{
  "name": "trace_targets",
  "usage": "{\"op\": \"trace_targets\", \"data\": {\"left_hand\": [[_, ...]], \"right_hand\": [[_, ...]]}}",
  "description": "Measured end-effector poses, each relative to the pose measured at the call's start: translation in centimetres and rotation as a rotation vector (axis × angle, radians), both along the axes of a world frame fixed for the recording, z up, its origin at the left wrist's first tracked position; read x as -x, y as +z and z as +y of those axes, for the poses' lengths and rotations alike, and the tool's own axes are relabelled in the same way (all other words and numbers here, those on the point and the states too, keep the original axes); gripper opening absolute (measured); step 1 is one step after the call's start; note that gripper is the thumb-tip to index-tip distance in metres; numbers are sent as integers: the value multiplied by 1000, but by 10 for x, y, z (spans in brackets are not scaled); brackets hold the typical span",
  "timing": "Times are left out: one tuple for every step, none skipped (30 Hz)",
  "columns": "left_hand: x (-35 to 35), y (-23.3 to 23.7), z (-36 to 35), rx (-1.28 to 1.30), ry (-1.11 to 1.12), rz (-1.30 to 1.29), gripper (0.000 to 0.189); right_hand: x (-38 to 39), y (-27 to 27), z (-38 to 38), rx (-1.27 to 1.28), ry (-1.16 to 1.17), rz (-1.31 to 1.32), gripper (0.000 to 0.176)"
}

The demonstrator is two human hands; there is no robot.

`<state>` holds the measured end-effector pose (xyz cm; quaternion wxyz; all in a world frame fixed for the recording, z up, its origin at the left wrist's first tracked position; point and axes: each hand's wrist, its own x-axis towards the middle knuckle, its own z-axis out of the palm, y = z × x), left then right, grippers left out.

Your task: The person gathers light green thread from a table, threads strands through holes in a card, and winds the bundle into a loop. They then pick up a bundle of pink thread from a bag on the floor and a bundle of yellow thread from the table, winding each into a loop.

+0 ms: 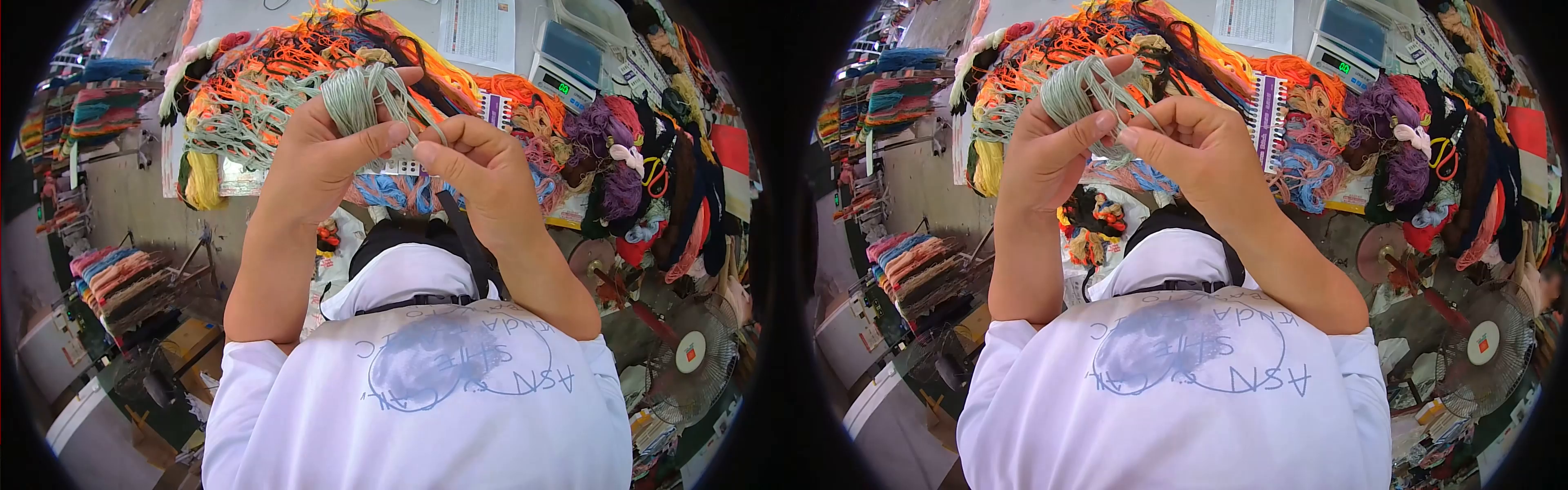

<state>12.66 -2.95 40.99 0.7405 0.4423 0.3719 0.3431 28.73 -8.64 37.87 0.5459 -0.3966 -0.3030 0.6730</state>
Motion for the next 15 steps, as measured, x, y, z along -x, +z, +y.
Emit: {"op": "trace_targets", "data": {"left_hand": [[0, 0, 0, -38, -3, 24, 41], [0, 0, -1, -76, -6, 49, 41], [-2, 0, -2, -76, -5, 47, 41], [-5, 1, -4, -122, 32, 58, 41], [-7, 1, -5, -167, 70, 68, 40], [-6, 1, -6, -165, 71, 68, 40], [-5, 1, -5, -175, 69, 68, 40], [-4, 1, -5, -185, 67, 68, 40], [-3, 1, -5, -184, 70, 68, 40], [-1, 1, -5, -152, 53, 55, 40], [0, 1, -5, -120, 35, 41, 40], [1, 2, -5, -119, 37, 42, 40], [2, 2, -5, -106, 23, 41, 40], [2, 3, -5, -93, 9, 40, 40], [1, 4, -5, -93, 9, 39, 40]], "right_hand": [[1, 0, 0, 1, 1, -1, 10], [1, 1, 0, 4, -7, 17, 9], [1, 1, 1, 6, -14, 34, 9], [2, -1, 1, 7, -14, 33, 9], [2, -3, 0, 0, -26, 61, 8], [2, -5, -1, -7, -39, 88, 7], [1, -5, -1, -5, -37, 87, 7], [0, -6, -2, 15, -31, 78, 6], [-1, -6, -3, 36, -25, 70, 6], [0, -6, -3, 37, -22, 70, 6], [1, -5, -3, 23, -28, 83, 6], [2, -5, -4, 8, -34, 96, 5], [3, -5, -4, 9, -32, 97, 5], [3, -5, -5, 8, -37, 105, 5], [4, -5, -5, 8, -43, 113, 5]]}}
